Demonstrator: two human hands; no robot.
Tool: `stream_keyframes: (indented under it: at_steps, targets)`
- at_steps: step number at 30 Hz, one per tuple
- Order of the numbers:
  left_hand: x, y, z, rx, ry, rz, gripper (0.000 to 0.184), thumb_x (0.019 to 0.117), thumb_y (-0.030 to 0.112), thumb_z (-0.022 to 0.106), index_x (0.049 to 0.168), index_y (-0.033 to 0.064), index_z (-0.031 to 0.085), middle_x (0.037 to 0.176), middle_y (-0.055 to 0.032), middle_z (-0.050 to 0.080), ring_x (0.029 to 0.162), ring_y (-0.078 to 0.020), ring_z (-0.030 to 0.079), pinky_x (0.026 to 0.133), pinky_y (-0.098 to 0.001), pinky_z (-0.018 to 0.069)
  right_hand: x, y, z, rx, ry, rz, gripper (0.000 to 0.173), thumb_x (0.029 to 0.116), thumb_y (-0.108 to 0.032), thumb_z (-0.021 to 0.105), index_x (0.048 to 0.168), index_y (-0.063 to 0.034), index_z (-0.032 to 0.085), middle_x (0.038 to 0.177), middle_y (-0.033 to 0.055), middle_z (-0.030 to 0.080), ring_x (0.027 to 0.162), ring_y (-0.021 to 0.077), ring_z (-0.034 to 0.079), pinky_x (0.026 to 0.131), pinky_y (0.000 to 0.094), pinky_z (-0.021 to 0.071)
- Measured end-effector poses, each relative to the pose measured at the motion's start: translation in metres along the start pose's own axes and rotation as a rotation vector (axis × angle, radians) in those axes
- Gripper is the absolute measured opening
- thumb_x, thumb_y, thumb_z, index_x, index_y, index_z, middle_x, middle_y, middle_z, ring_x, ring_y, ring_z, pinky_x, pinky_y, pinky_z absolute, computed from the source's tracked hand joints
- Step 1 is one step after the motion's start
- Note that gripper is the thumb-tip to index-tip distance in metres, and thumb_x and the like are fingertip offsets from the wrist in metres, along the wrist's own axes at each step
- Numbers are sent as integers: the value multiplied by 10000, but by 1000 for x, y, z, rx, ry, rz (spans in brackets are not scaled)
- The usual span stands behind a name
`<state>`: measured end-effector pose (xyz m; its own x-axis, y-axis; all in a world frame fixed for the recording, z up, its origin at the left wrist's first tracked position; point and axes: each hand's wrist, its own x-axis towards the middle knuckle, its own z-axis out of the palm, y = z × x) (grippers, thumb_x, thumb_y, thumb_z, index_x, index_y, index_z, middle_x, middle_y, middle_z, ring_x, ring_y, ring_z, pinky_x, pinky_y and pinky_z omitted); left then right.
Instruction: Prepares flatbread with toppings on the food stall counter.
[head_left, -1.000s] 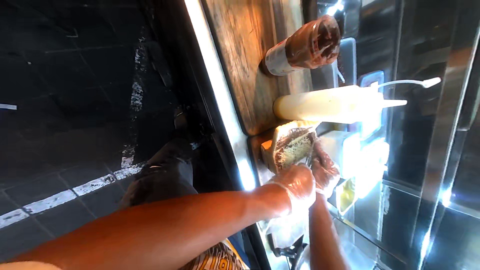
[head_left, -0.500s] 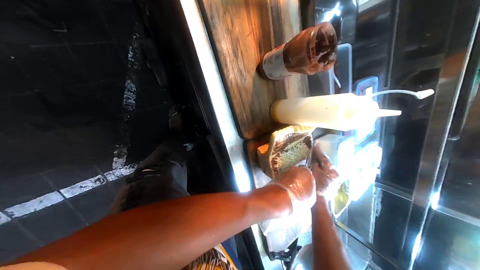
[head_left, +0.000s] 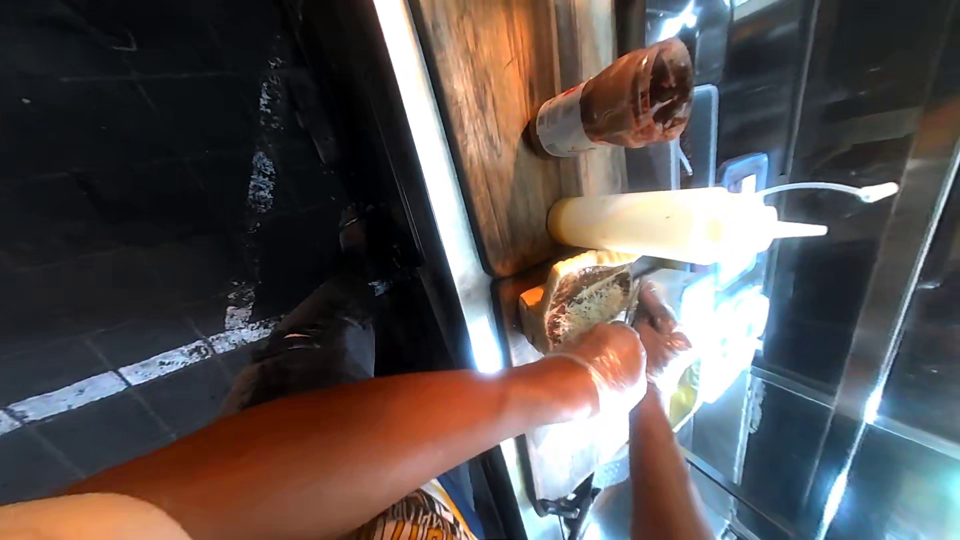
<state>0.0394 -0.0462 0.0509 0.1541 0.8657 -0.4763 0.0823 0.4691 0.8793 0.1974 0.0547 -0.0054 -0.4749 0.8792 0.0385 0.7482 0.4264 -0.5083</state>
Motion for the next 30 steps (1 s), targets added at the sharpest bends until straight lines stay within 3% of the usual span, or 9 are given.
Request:
stream_keyframes:
  at_steps: [3,7,11,15,16,18,25,27,30]
  targets:
    - [3,-4,-1,7,15,12,148,937,136,684,973,-7,667,950,-174,679,882,-309,682,762,-479,560,-8,-6,2,205,-5,-35,244,988,-32,611,1194,-35,741,1204,57,745,1123,141,707,1013,323,569]
    - [-1,-3,-4,-26,-1,-13,148,952,123,667,1006,-14,657,964,-186,680,883,-318,689,753,-488,565,-2,30,3,-60,-49,4,268,1016,-162,618,1257,-201,730,1206,-23,734,1059,117,704,917,381,588]
    - [-4,-8,-5,-35,0,-11,154,937,99,679,1033,-16,645,980,-196,678,894,-330,689,761,-493,571,-2,4,7,117,11,-149,215,973,-29,644,1156,-9,755,1204,86,747,1153,146,701,1028,315,561]
    - [-1,1,-6,46,-14,27,198,983,168,639,1065,-11,654,1002,-173,674,944,-300,678,806,-458,558,3,7,4,78,15,-17,241,978,-52,641,1193,-76,746,1204,41,739,1112,119,699,994,322,561]
    - [-2,-1,-6,30,-8,34,200,977,169,644,1062,-12,653,1001,-175,674,945,-303,678,810,-464,559,1,-4,4,131,30,-16,235,965,-13,639,1175,-24,743,1196,74,743,1115,139,703,1009,327,557]
    - [-1,-9,0,31,19,54,195,966,170,650,1029,-14,666,989,-179,680,945,-313,678,817,-477,556,-4,-11,6,227,56,-102,204,923,51,630,1089,53,748,1159,119,754,1115,161,713,1019,311,562]
    - [-20,-12,-4,90,47,55,209,1007,164,585,1027,-28,667,972,-190,678,940,-315,674,839,-480,544,-21,-27,5,184,81,-251,189,923,42,610,1030,44,766,1121,136,765,1101,183,726,1003,334,578]
    - [-30,-9,-9,94,67,62,225,1030,182,562,1037,-23,656,954,-182,666,917,-301,667,828,-466,541,-23,-23,2,93,97,-316,226,948,12,593,1085,20,772,1179,134,753,1159,200,704,1063,366,533]
    - [-44,3,-22,81,99,17,228,1042,198,546,1006,0,651,910,-161,651,861,-281,653,782,-465,536,-34,-33,-1,-16,13,-272,404,967,-28,493,1333,6,661,1391,154,648,1321,268,604,1157,494,433]
